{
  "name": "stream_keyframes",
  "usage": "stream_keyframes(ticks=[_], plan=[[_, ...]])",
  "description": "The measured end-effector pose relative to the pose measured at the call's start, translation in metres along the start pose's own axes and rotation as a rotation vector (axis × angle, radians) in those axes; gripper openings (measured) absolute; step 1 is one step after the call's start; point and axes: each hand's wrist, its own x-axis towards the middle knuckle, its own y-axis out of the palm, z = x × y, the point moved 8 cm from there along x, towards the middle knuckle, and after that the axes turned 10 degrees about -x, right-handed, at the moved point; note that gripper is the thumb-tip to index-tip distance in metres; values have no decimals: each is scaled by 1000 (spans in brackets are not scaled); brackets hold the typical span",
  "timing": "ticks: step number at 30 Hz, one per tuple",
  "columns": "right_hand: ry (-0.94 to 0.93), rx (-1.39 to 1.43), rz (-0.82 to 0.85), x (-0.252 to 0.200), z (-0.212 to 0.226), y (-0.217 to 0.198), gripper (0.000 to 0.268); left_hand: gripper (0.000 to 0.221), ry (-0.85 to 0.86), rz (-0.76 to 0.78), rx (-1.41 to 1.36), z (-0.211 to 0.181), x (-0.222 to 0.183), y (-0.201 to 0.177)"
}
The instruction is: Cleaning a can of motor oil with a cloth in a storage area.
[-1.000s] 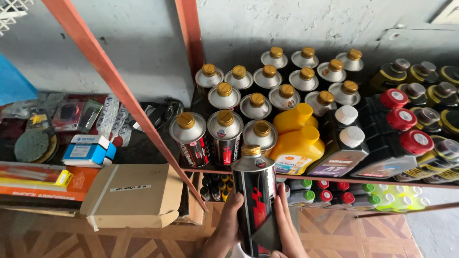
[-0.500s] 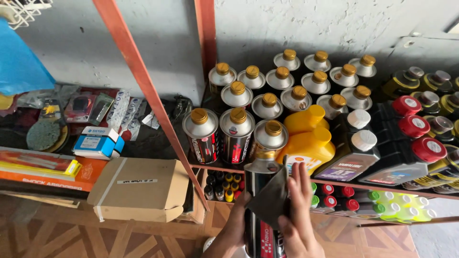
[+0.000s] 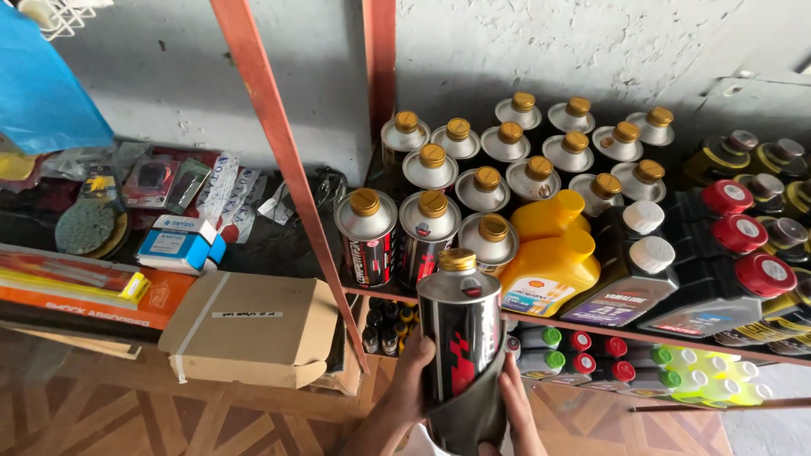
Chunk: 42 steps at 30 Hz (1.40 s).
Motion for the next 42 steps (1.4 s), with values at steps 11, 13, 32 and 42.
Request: stream_keyframes(ticks=[11, 13, 32, 42], plan=[[18, 115, 109, 103, 99, -25, 93, 90, 88, 12, 292, -15, -10, 36], [15, 84, 99, 94, 96, -21, 93, 89, 103, -31, 319, -21, -11, 39], [498, 566, -241, 64, 39, -40, 92, 60, 95, 59, 447, -48, -1, 114], [-59, -280, 118, 111, 98, -40, 87, 90, 124, 5, 408, -40, 6, 80]])
